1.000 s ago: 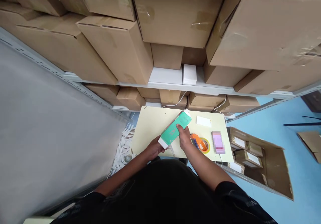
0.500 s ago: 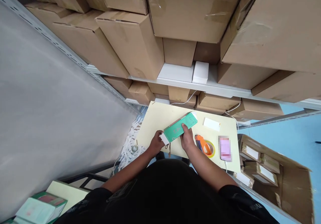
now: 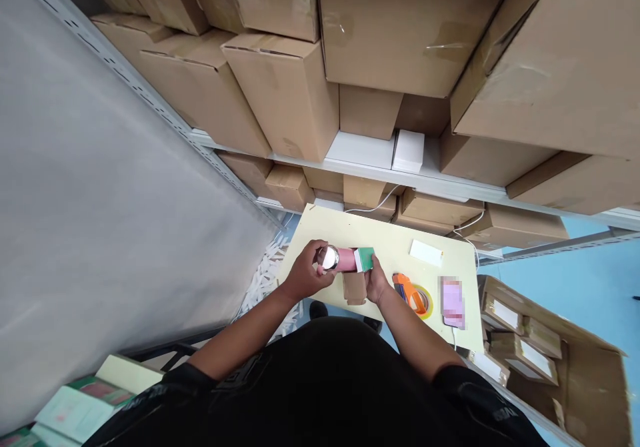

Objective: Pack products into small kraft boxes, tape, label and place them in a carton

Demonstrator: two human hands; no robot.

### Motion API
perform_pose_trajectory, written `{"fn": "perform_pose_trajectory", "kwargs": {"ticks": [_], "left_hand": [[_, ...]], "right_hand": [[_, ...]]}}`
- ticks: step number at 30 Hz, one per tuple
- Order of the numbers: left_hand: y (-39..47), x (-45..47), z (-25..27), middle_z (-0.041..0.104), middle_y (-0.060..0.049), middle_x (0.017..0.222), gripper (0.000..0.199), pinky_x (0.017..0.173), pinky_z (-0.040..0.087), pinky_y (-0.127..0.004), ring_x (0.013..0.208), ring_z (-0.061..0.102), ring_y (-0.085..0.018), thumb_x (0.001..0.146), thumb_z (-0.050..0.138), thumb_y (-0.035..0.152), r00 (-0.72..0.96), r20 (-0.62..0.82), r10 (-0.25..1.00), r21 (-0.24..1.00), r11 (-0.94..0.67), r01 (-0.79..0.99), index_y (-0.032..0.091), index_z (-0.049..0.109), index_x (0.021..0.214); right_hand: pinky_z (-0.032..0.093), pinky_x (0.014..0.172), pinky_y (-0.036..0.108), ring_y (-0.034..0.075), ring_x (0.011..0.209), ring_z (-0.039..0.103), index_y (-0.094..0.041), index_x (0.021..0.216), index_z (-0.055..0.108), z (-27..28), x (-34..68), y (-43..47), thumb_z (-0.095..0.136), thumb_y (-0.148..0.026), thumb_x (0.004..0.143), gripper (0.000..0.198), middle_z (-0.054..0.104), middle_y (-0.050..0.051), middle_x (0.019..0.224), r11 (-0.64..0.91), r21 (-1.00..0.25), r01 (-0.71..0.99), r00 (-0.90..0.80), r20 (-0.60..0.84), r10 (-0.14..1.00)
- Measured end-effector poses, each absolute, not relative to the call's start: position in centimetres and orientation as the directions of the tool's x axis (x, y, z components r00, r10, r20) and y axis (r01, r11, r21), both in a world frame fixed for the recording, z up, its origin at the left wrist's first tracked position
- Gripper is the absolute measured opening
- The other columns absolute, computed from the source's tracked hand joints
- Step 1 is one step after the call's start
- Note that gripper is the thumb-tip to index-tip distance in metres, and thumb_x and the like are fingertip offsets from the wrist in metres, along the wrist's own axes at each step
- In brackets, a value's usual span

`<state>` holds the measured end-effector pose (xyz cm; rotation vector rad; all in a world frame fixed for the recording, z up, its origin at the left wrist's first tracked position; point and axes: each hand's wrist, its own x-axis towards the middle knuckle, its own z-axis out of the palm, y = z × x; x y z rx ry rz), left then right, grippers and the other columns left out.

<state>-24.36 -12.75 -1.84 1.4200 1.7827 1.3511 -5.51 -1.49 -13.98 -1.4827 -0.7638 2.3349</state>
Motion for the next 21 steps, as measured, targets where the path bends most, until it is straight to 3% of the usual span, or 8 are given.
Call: {"fn": "perform_pose_trajectory", "kwargs": {"ticks": [3,6,8,10,13,15,18,21], "left_hand": [[-11.4,-24.6,-1.4,0.062,-0.007,0.111,0.063,0.092,0.051,-0.035,0.097,0.061,-0.023,0.066,0.077,0.018,-0.27,0.165,0.948,0.881,-0.019,0.472,0.023,0.058,0.126],[-10.3,-24.8,-1.4,0.063,-0.006,0.109,0.063,0.091,0.051,-0.035,0.097,0.061,-0.024,0.066,0.078,0.018,-0.245,0.129,0.961,0.877,0.004,0.481,0.024,0.061,0.126],[-9.7,-24.8,-1.3,0.063,-0.005,0.107,0.062,0.09,0.051,-0.034,0.094,0.061,-0.023,0.066,0.078,0.018,-0.227,0.126,0.966,0.866,0.004,0.5,0.024,0.062,0.126],[-9.2,-24.8,-1.0,0.063,-0.005,0.105,0.06,0.088,0.051,-0.034,0.091,0.061,-0.022,0.067,0.077,0.018,-0.203,0.133,0.97,0.848,-0.005,0.53,0.024,0.062,0.125],[-8.5,-24.5,-0.2,0.063,-0.004,0.104,0.058,0.086,0.052,-0.033,0.089,0.061,-0.021,0.068,0.076,0.019,-0.163,0.147,0.976,0.832,-0.033,0.553,0.023,0.062,0.125],[-8.0,-24.0,0.5,0.063,-0.004,0.104,0.059,0.086,0.052,-0.032,0.09,0.061,-0.021,0.068,0.077,0.019,-0.131,0.151,0.98,0.838,-0.057,0.543,0.023,0.062,0.125],[-7.4,-23.2,2.1,0.064,-0.006,0.111,0.061,0.09,0.052,-0.033,0.098,0.063,-0.023,0.067,0.078,0.019,-0.089,0.157,0.984,0.83,-0.083,0.551,0.023,0.062,0.125],[-7.4,-23.1,4.2,0.065,-0.006,0.113,0.063,0.092,0.052,-0.034,0.099,0.063,-0.023,0.067,0.078,0.021,-0.116,0.188,0.975,0.809,-0.087,0.581,0.024,0.061,0.127]], "right_hand": [[0.061,0.072,0.048,0.032,0.081,0.075,-0.02,0.088,0.062,-15.9,-4.6,-1.9,0.042,-0.082,0.086,0.065,0.074,0.015,0.081,-0.897,-0.401,0.186,-0.388,-0.869,0.308],[0.06,0.074,0.048,0.031,0.081,0.074,-0.019,0.092,0.062,-17.4,-2.7,-2.3,0.064,-0.066,0.081,0.049,0.074,0.014,0.087,-0.781,-0.565,0.266,-0.262,-0.822,0.505],[0.058,0.085,0.048,0.031,0.097,0.073,-0.02,0.105,0.064,-17.5,-1.2,-2.5,0.078,-0.045,0.071,0.044,0.074,0.014,0.108,-0.615,-0.732,0.293,-0.212,-0.677,0.705],[0.05,0.105,0.049,0.032,0.124,0.064,-0.025,0.125,0.062,-16.9,-0.2,-2.4,0.083,-0.028,0.061,0.068,0.064,0.012,0.138,-0.371,-0.864,0.341,-0.232,-0.46,0.857],[0.031,0.123,0.05,0.033,0.149,0.041,-0.028,0.145,0.054,-15.0,-0.1,-1.7,0.086,-0.022,0.054,0.097,0.046,0.009,0.161,-0.027,-0.919,0.393,-0.349,-0.176,0.92],[0.029,0.124,0.051,0.034,0.148,0.041,-0.026,0.141,0.06,-13.9,-0.8,-0.8,0.088,-0.021,0.051,0.094,0.052,0.01,0.156,0.01,-0.937,0.348,-0.401,-0.139,0.906],[0.041,0.114,0.053,0.035,0.128,0.058,-0.024,0.125,0.07,-13.2,-1.9,0.4,0.088,-0.019,0.05,0.077,0.07,0.009,0.131,-0.02,-0.966,0.259,-0.472,-0.144,0.87],[0.047,0.105,0.049,0.031,0.113,0.064,-0.023,0.119,0.072,-13.5,-2.4,0.8,0.087,-0.019,0.054,0.067,0.074,0.006,0.119,-0.008,-0.965,0.261,-0.499,-0.142,0.855]]}}
